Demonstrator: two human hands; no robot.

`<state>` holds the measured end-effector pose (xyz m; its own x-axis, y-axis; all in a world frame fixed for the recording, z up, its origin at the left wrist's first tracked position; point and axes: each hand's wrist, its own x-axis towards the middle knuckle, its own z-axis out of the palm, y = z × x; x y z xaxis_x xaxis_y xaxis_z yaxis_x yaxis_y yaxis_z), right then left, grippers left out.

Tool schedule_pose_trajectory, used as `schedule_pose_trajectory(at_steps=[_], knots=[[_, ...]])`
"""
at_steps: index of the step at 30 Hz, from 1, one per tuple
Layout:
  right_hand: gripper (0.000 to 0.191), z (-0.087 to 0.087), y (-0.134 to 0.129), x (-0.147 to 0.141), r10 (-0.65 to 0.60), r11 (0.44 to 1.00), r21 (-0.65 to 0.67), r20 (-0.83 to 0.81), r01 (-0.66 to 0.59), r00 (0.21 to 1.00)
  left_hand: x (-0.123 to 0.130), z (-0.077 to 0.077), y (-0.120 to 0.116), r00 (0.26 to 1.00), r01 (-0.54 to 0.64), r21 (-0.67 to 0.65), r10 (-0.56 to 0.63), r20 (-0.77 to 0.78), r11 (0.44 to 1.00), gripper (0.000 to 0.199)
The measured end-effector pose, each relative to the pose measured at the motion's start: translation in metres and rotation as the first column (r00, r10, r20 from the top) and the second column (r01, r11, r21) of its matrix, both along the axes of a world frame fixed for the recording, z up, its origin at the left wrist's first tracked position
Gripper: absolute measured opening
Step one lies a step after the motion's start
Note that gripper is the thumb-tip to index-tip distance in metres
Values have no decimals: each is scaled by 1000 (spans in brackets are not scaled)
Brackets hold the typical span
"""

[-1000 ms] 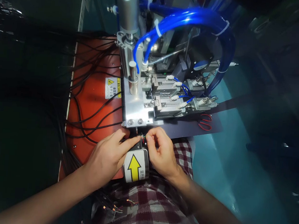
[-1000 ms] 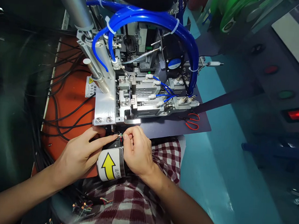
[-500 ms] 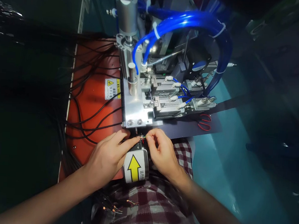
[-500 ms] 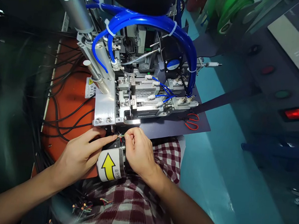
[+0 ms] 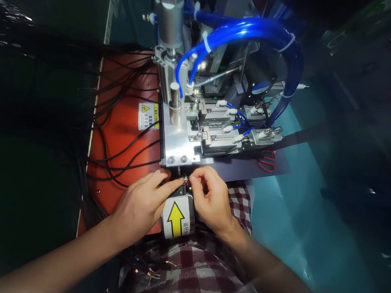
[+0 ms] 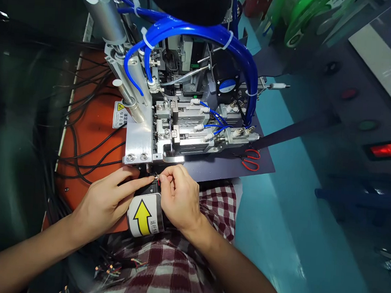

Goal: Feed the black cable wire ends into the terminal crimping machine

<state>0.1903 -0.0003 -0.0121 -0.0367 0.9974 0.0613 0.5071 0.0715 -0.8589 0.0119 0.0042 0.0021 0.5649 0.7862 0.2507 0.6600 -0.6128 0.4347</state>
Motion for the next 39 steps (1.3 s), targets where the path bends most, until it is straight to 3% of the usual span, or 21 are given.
schedule_pose_trajectory(at_steps=[3,9,12,18,24,39], knots=[[14,-3,1,1,-27,998,-59,-16,26,1000,-1,-1,0,1000,7,-2,-7,-4,1000,31],[13,-19,-3,6,-82,957,-290,-253,5,964,-2,-1,-1,999,4,-24,-3,40,1000,26],[15,-23,-7,9,-129,945,-326,-316,19,940,-1,-1,-1,999,-2,-24,2,32,1000,26],[9,-11,-3,6,-95,985,-163,-215,61,972,0,0,1,1000,-7,-21,8,21,1000,27],[12,-2,2,7,24,1000,-2,-12,-24,1000,0,2,1,1000,0,-14,0,24,1000,26],[14,-4,-2,-1,-29,1000,8,18,28,999,0,-3,1,1000,-1,-12,1,19,1000,26]])
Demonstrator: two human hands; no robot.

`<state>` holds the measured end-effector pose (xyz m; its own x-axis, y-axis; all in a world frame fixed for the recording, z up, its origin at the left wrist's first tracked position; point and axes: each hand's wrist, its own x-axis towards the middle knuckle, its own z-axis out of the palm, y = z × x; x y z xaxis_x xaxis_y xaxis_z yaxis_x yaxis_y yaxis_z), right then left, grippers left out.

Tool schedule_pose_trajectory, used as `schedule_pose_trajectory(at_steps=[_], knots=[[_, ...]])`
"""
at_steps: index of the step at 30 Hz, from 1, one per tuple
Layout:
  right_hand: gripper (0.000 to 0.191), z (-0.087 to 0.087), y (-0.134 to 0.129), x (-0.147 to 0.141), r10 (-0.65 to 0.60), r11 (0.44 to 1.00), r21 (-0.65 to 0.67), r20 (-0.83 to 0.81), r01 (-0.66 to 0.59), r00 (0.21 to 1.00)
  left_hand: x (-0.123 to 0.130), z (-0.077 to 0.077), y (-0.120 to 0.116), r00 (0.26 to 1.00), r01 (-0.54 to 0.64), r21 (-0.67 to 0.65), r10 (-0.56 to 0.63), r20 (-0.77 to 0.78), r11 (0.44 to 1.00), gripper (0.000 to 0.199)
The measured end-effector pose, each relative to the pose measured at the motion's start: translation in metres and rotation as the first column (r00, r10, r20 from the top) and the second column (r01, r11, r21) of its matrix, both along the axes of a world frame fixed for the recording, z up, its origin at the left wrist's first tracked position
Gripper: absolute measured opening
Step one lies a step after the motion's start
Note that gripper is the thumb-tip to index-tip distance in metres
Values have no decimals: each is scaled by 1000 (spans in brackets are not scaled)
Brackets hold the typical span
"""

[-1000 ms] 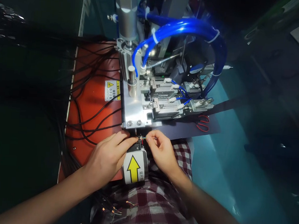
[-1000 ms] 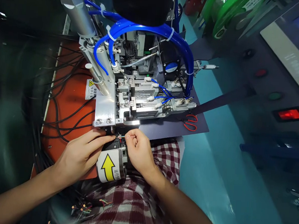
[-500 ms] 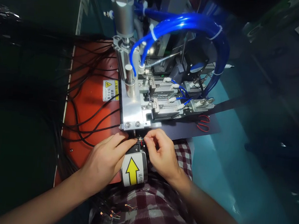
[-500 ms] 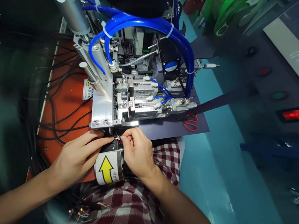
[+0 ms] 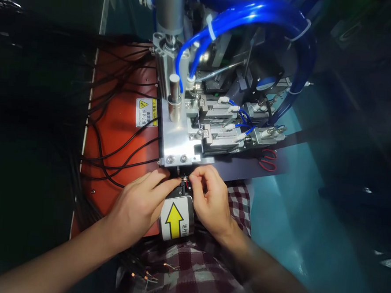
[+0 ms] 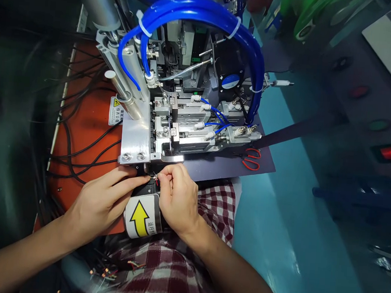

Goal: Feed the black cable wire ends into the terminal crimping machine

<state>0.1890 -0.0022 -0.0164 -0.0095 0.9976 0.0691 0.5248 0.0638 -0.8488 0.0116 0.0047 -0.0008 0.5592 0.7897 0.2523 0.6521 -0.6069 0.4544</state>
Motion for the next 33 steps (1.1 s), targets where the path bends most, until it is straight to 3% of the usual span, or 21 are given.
schedule_pose_trajectory(at_steps=[6,12,18,21,24,27,31,33], knots=[[13,-6,1,1,-34,995,-90,-35,31,999,-1,0,-1,1000,9,2,-9,7,1000,26],[17,-18,-5,7,-142,919,-394,-336,-2,931,0,3,0,1000,9,3,-9,0,1000,26],[19,-7,-13,2,-188,872,-483,-483,-82,855,0,4,1,1000,2,-2,-2,-6,1000,26],[15,5,-10,-1,-159,891,-454,-369,-28,916,-1,3,1,1000,3,-1,-3,-11,1000,26],[14,16,-6,1,-52,974,-224,-97,29,994,-2,3,1,1000,0,-2,0,-23,1000,27],[15,16,-1,6,23,997,-69,43,-20,999,-3,3,1,1000,3,-1,-3,-22,1000,27],[15,-1,2,13,32,948,-302,-220,-99,975,-3,5,0,1000,7,-18,-7,-23,1000,27],[17,-6,3,14,3,928,-356,-278,-106,961,-3,7,0,999,8,-25,-9,-35,1000,28]])
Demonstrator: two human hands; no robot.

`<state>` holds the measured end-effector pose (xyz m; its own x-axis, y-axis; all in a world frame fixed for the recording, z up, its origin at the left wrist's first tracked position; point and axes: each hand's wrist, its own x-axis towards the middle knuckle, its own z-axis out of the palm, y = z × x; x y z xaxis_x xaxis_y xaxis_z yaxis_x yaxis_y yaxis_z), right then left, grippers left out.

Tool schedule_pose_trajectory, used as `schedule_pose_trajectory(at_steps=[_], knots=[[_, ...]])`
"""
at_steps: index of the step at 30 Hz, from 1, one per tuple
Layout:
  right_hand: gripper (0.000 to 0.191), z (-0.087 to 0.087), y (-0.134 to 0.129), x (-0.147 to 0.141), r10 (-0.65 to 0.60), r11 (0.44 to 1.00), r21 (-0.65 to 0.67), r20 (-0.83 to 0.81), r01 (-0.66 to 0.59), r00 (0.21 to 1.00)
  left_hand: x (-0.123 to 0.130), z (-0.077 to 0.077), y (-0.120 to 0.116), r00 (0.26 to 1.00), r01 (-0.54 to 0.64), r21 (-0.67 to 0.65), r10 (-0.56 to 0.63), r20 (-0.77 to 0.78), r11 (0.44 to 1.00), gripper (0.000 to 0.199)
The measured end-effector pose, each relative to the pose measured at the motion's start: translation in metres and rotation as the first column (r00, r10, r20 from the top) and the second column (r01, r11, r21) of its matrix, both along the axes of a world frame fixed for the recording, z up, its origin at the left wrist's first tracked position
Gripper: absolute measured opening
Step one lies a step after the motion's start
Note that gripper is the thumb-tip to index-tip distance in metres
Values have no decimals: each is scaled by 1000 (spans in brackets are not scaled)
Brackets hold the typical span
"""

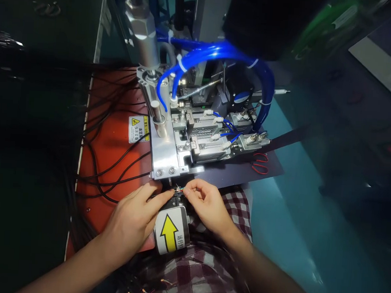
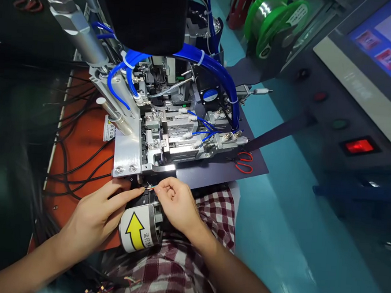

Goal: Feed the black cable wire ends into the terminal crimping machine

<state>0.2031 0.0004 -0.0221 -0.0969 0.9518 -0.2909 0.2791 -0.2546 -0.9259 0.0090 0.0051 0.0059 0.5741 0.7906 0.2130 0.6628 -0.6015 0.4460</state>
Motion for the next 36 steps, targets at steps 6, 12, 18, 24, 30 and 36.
schedule_pose_trajectory(at_steps=[6,12,18,24,30,36], knots=[[12,19,3,-9,-79,959,285,279,-4,957,2,1,1,1000,1,39,-1,0,999,28],[15,24,8,-21,-110,949,314,389,-20,915,2,-2,0,1000,-2,26,2,29,1000,30],[14,10,5,-22,-144,923,381,203,57,968,2,-1,-1,1000,-15,-6,15,23,1000,29],[13,-4,-1,-25,-217,934,286,-30,216,976,2,-1,0,1000,-6,41,5,30,999,29],[16,-6,-3,-26,-246,949,180,-87,259,965,2,-2,-1,1000,-12,26,12,23,1000,29],[19,-8,-6,-29,-264,954,107,-145,280,954,3,-1,1,1000,-22,20,22,14,1000,29]])
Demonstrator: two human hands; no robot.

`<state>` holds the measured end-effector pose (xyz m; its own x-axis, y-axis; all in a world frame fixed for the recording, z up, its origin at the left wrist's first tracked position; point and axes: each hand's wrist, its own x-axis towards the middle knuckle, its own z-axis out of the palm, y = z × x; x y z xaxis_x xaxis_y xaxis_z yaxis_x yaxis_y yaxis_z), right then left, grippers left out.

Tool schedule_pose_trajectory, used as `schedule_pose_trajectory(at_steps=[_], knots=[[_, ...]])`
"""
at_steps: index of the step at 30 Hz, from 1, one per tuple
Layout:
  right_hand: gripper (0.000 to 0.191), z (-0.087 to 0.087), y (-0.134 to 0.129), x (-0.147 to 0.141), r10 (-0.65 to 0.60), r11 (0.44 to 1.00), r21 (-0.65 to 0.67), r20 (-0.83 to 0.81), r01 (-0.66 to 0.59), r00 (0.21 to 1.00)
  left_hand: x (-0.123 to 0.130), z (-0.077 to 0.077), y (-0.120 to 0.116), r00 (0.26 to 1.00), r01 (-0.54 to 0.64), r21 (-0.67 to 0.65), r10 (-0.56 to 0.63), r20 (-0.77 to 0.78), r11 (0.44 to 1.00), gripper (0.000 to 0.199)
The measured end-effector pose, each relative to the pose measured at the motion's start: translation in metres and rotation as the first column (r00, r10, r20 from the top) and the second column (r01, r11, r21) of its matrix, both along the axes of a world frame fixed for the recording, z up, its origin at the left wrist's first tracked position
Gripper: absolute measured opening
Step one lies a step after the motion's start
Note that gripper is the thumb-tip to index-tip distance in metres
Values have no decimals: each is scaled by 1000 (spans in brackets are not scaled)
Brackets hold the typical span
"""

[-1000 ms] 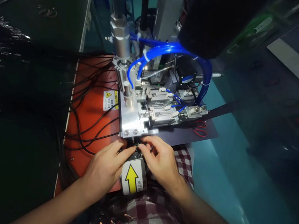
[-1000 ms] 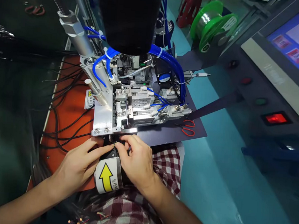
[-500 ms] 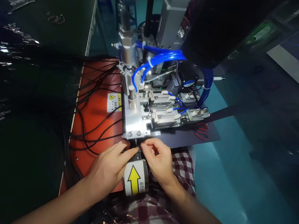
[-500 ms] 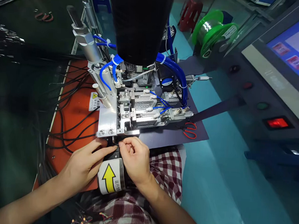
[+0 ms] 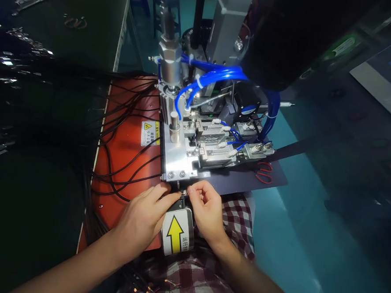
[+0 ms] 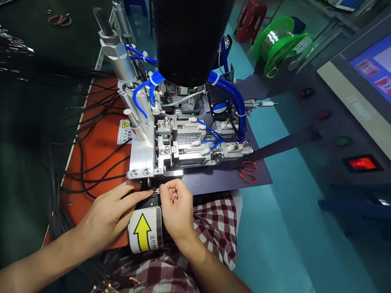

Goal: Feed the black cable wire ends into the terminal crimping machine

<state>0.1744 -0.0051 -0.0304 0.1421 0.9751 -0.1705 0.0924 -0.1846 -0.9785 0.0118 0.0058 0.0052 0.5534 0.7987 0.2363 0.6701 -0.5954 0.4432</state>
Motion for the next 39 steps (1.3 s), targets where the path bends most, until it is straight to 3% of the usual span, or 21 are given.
schedule_pose_trajectory(at_steps=[5,10,17,20,25,30,32,36,39], knots=[[19,2,0,1,4,999,38,89,-7,996,1,2,-1,1000,-9,2,9,21,1000,27],[21,6,2,2,47,993,-102,-83,-55,995,2,4,-2,1000,-6,17,6,30,1000,27],[16,6,1,6,43,979,177,324,-106,945,2,5,-3,1000,-21,35,21,10,999,30],[16,4,2,6,52,989,119,286,-89,957,3,5,-2,1000,-22,41,21,16,999,30],[20,5,1,4,86,995,-55,71,-82,994,2,5,-2,1000,-19,43,19,10,999,29],[16,10,2,8,69,975,167,404,-148,912,1,4,-2,1000,-20,42,20,10,999,30],[15,11,3,11,90,957,211,440,-200,893,2,3,-2,1000,-19,39,19,12,999,30],[16,7,4,11,93,972,164,389,-168,917,2,2,-1,1000,-15,32,14,20,999,29],[18,4,3,8,103,994,13,199,-107,975,2,2,0,1000,-6,27,5,25,1000,28]])
